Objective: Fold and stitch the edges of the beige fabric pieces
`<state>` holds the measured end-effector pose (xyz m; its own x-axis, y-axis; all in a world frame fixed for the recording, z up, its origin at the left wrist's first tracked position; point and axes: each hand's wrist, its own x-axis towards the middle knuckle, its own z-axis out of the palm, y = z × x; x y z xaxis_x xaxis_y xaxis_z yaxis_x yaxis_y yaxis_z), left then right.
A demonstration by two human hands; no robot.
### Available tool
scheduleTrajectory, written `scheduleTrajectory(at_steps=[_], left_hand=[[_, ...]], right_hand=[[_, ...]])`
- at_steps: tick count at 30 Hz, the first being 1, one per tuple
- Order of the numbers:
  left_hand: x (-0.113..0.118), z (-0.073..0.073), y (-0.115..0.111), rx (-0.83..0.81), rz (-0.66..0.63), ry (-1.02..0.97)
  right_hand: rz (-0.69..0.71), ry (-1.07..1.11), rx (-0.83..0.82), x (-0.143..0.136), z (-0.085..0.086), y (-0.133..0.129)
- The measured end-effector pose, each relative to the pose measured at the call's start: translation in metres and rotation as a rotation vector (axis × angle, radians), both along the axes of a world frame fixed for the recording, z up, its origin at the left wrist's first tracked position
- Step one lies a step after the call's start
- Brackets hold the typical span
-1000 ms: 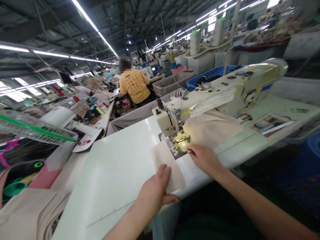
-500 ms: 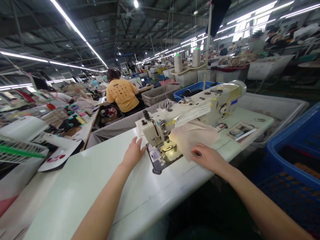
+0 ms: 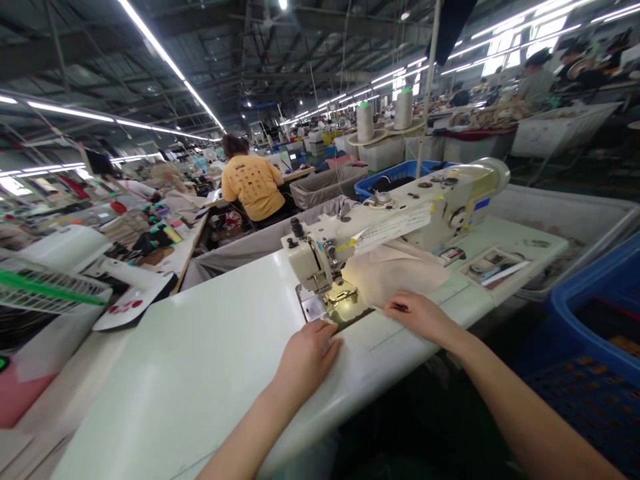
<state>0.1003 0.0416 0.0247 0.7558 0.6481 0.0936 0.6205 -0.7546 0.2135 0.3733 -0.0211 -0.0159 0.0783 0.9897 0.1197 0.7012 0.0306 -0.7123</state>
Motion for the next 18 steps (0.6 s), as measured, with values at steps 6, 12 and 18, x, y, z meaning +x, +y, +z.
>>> scheduleTrajectory(at_steps=[6, 12, 18], left_hand=[[0.022, 0.003, -0.007, -0.072, -0.131, -0.074], [0.048, -0.007, 0.006, 0.012, -0.254, -0.152], [0.070, -0.018, 0.012, 0.022, -0.280, -0.050]], right_hand=[[0.017, 0.094, -0.035, 0.007, -0.008, 0.001], [-0.039, 0.090, -0.045, 0.000, -0.006, 0.002], [-0.149, -0.191, -0.033, -0.020, 0.007, -0.004]])
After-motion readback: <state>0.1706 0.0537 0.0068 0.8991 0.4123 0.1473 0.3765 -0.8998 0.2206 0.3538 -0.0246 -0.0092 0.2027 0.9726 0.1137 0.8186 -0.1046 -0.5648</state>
